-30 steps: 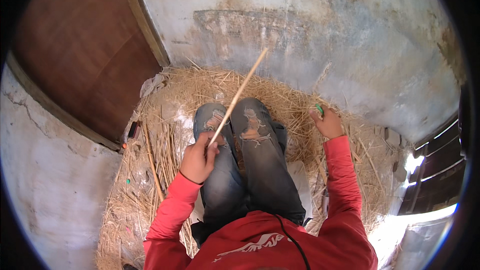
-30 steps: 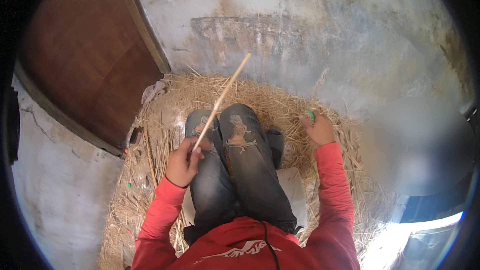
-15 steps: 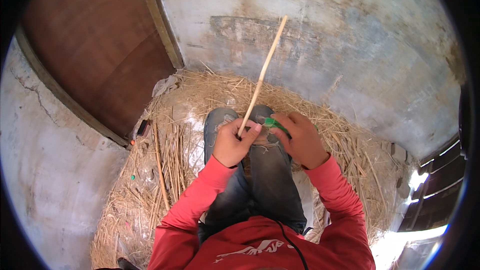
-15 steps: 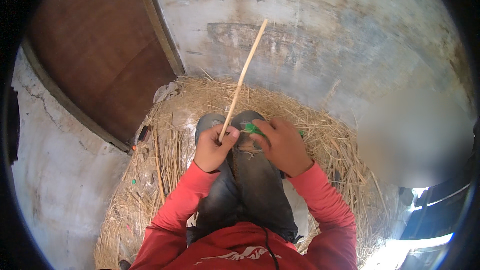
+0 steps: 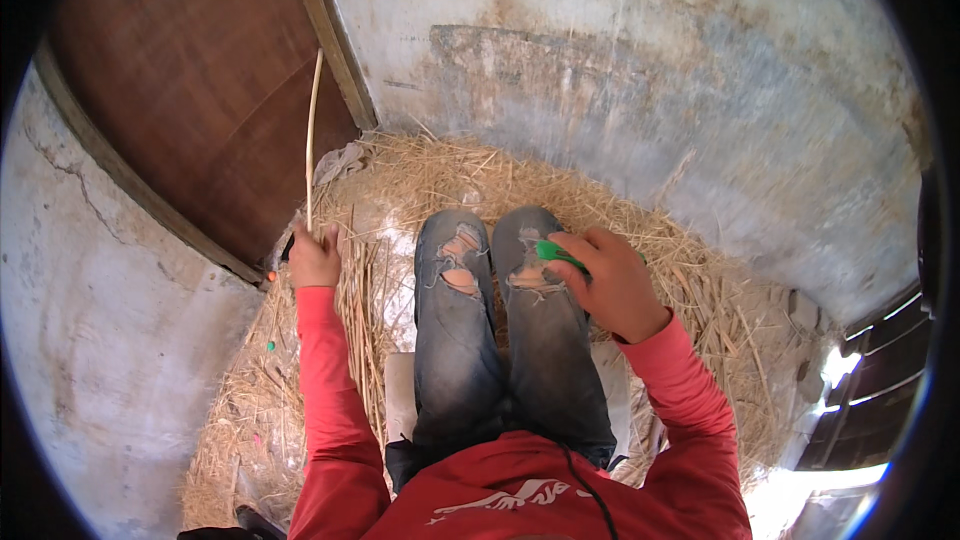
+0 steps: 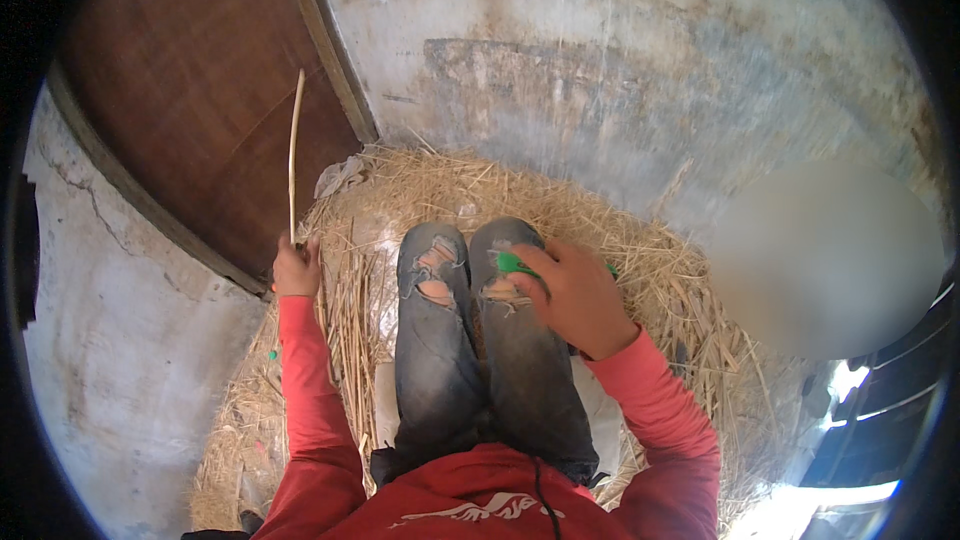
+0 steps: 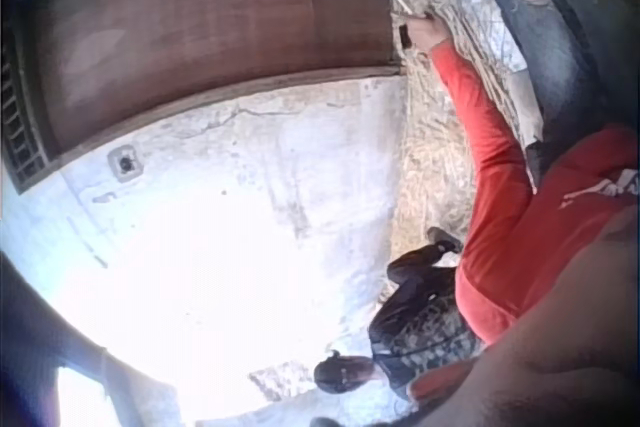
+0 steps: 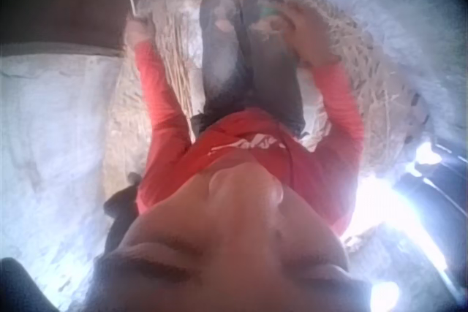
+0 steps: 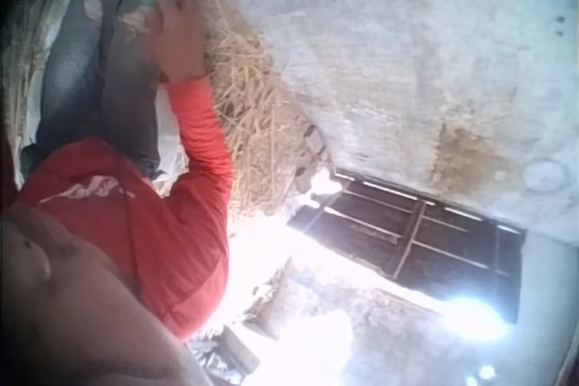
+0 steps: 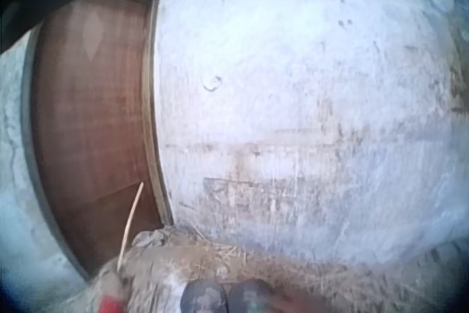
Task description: The person uses a small green scraper to shave thin layers off a long bamboo stick by hand while sitting on a straw-covered floor.
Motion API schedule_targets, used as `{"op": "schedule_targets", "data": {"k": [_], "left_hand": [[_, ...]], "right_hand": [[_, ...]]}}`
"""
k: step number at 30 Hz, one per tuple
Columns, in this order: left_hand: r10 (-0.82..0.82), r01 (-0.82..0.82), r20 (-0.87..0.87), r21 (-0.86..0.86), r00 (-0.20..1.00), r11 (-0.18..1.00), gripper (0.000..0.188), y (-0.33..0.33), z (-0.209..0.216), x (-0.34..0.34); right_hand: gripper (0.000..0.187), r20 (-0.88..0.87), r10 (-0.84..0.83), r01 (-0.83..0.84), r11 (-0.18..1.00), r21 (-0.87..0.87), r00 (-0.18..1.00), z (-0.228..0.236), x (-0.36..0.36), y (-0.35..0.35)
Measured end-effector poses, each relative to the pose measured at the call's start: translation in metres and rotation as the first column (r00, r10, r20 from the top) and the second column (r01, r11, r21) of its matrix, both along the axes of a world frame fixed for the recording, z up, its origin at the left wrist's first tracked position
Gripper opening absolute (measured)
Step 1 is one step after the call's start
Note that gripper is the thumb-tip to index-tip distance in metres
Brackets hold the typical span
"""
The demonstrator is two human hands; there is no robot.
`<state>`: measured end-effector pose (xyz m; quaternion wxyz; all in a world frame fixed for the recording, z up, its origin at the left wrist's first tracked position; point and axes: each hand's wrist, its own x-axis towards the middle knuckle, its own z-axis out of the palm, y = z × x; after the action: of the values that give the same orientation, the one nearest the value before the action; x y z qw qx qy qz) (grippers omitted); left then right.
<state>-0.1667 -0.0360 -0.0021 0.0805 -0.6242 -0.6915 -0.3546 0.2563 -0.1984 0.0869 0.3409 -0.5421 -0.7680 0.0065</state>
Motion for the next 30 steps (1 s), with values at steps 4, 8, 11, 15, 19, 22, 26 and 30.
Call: {"op": "schedule_targets", "data": {"k": [4,8,11,15,19,22,26,30], "left_hand": [[-0.126,0.134,0.178,-0.037,0.976,0.990,0.061,-0.025,-0.019,0.000],[-0.427,0.553,0.514,-0.115,0.744,0.825,0.030,-0.084,0.007,0.080],[-0.472,0.699,0.694,-0.063,0.543,0.712,0.024,-0.127,0.021,0.129],[-0.531,0.767,0.680,-0.071,0.505,0.638,0.024,-0.155,0.011,0.166],[-0.643,0.762,0.485,-0.078,0.592,0.643,0.020,-0.172,0.000,0.192],[-0.659,0.754,0.414,-0.112,0.628,0.648,0.018,-0.180,-0.003,0.205],[-0.675,0.745,0.344,-0.129,0.653,0.654,0.016,-0.184,-0.014,0.214],[-0.688,0.736,0.266,-0.186,0.675,0.651,0.016,-0.183,-0.020,0.213]], "right_hand": [[0.032,-0.163,-0.009,0.022,0.996,0.081,0.987,-0.012,0.002,0.006],[0.027,-0.279,-0.088,0.078,0.996,-0.049,0.956,-0.017,0.008,0.003],[0.027,-0.363,-0.167,0.111,0.979,-0.170,0.917,-0.014,-0.001,-0.010],[0.034,-0.290,-0.185,0.135,0.974,-0.183,0.939,-0.035,0.002,-0.025],[0.043,-0.141,-0.248,0.210,0.948,-0.239,0.959,-0.064,0.006,-0.044],[0.047,-0.068,-0.310,0.282,0.921,-0.268,0.948,-0.088,0.009,-0.055],[0.051,-0.053,-0.352,0.314,0.884,-0.347,0.934,-0.115,0.015,-0.060],[0.053,-0.011,-0.379,0.346,0.857,-0.383,0.925,-0.134,0.013,-0.056]]}}
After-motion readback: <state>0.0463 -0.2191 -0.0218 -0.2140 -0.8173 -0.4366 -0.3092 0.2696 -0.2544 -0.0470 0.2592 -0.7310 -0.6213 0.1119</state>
